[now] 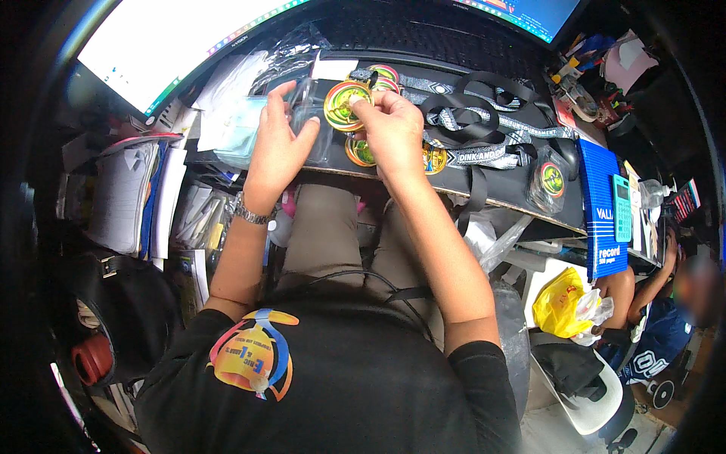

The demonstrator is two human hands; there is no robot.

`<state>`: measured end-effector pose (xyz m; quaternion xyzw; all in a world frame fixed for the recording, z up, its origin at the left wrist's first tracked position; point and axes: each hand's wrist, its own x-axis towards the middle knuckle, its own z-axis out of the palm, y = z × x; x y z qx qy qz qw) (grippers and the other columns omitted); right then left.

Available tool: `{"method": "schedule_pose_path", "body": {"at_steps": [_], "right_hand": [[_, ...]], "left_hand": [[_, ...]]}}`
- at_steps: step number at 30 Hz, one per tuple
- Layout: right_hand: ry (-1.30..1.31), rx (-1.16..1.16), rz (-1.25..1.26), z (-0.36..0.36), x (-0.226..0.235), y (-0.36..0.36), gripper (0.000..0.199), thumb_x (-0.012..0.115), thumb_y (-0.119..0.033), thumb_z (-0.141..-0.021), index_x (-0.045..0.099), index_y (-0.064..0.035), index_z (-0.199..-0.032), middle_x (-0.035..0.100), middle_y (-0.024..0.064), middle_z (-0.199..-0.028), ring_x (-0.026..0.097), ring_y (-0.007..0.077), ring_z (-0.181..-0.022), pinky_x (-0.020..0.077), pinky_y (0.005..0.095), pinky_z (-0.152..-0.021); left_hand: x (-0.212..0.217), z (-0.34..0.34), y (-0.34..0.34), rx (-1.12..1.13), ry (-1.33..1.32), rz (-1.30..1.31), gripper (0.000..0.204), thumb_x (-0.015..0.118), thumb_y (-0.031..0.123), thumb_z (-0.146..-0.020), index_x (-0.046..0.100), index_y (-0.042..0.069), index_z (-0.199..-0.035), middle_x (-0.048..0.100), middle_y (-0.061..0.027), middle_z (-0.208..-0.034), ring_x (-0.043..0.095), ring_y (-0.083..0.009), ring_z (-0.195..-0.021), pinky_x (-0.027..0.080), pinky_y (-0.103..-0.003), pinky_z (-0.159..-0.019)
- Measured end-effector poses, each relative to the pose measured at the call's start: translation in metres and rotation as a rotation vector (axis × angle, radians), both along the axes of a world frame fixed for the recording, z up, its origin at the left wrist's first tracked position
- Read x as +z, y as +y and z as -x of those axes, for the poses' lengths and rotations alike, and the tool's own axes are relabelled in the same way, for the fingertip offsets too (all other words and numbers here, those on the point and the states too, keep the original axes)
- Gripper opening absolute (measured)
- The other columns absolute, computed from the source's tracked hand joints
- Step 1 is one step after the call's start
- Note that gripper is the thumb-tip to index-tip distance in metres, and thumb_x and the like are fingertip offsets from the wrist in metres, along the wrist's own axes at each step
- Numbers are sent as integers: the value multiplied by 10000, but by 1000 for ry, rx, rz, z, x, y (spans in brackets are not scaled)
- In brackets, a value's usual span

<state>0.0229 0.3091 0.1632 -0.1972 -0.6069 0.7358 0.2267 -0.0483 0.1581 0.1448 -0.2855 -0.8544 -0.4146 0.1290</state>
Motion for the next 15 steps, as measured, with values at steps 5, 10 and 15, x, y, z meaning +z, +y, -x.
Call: {"method": "schedule_pose_path", "body": {"at_steps": [5,10,15], "right_hand": [[-103,88,-79,12,-11,-8,187,716,-110,-810,683,50,-901,649,50,-679,572,86,-502,474,220,-469],[-215,-15,-352,20,-20,-22,347,772,-151,-726,676,44,-997,665,89,-727,634,155,-608,525,291,-591],[-275,-156,-548,16,-22,-32,407,730,-149,-731,605,12,-1083,677,139,-860,674,293,-802,519,378,-790]], "left_hand": [[0,1,-1,-24,-171,-142,645,595,273,-923,306,8,-1435,484,-262,-1277,506,-328,-1118,431,-404,-953],[6,-7,-5,-41,-170,-111,617,522,262,-963,269,8,-1465,415,-279,-1372,467,-347,-1196,367,-419,-1036],[8,-11,-7,-76,-172,-111,607,513,242,-967,264,15,-1472,379,-271,-1413,450,-345,-1226,351,-413,-1056]]}}
